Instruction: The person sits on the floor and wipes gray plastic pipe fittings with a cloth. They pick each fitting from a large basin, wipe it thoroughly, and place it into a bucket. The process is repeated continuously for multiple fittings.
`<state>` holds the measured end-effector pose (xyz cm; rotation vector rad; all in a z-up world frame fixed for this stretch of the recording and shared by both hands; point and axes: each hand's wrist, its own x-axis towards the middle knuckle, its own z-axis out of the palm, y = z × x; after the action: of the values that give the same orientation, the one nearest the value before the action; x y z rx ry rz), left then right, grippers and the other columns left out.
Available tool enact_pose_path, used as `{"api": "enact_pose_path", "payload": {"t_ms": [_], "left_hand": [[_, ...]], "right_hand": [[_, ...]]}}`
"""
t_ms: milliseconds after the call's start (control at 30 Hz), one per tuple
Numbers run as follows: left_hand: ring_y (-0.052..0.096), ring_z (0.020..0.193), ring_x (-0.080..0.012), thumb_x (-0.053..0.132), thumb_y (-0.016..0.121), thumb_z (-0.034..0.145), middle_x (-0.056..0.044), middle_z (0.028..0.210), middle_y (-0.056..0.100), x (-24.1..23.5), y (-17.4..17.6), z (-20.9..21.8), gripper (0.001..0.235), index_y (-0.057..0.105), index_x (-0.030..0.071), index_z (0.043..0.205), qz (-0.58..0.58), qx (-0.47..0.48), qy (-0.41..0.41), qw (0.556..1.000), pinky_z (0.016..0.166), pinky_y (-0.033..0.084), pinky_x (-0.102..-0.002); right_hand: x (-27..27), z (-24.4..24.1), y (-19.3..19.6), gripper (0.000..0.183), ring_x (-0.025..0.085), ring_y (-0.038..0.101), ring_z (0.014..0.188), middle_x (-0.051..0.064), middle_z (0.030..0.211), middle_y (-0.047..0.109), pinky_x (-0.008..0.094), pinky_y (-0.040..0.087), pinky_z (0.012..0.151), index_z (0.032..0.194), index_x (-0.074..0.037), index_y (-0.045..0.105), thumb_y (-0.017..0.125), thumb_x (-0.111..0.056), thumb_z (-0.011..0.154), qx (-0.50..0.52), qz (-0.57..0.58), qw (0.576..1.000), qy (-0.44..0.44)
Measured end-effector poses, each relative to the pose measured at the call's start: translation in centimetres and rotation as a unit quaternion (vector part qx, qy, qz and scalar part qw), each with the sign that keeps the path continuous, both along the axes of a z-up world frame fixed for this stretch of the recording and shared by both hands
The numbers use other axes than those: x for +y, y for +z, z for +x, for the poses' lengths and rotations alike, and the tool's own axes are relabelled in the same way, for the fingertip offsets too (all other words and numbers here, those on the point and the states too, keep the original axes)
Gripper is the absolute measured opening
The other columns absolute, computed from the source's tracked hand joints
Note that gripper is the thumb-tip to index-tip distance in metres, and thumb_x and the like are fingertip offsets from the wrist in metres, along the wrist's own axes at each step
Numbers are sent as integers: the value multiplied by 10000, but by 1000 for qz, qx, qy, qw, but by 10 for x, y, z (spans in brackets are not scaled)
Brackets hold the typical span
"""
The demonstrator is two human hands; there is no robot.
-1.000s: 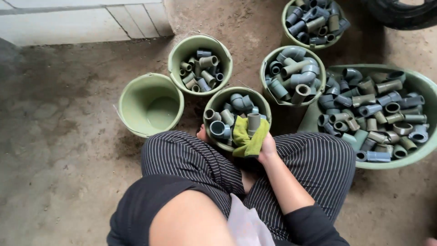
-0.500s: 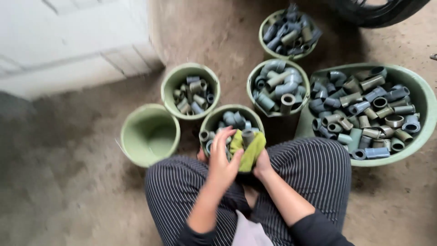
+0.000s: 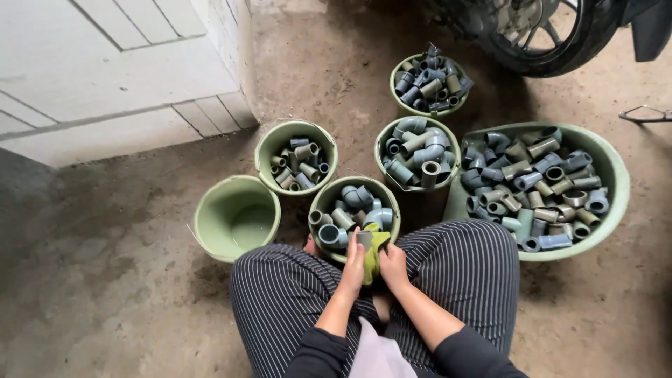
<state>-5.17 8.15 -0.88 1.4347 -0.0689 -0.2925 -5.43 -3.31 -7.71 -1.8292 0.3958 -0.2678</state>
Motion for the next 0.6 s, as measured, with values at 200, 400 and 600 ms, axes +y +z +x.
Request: {"api": "enact_pose_path", "payload": {"t_ms": [200, 400, 600], "left_hand": [[232, 1257, -158, 302, 327, 939, -44, 1344, 279, 3, -8, 2, 414, 339, 182, 1335, -34, 44, 13, 998, 1061, 137, -356], [279, 1172, -140, 381, 339, 933, -48, 1211, 316, 0, -21, -5, 446, 323, 225, 1350, 17, 60, 31, 998, 1053, 144, -358], [230, 1268, -214, 323, 335, 949, -116, 1359, 258, 0, 9, -3, 458, 276, 121, 1356, -43, 102, 43, 993, 1051, 166, -375]], "right_hand": [[4, 0, 30, 348, 277, 582, 914, 162, 890, 635, 361, 449, 814, 978, -9, 620, 611, -62, 634, -2, -41, 996, 76], [-2, 4, -28, 187, 180, 480, 571, 185, 540, 512, 332, 413, 595, 623, 46, 536, 474, -80, 745, 26, -23, 999, 34], [-10, 15, -44, 192, 163, 518, 613, 157, 542, 538, 315, 419, 602, 610, 30, 546, 519, -76, 768, 7, -25, 1000, -2]]}}
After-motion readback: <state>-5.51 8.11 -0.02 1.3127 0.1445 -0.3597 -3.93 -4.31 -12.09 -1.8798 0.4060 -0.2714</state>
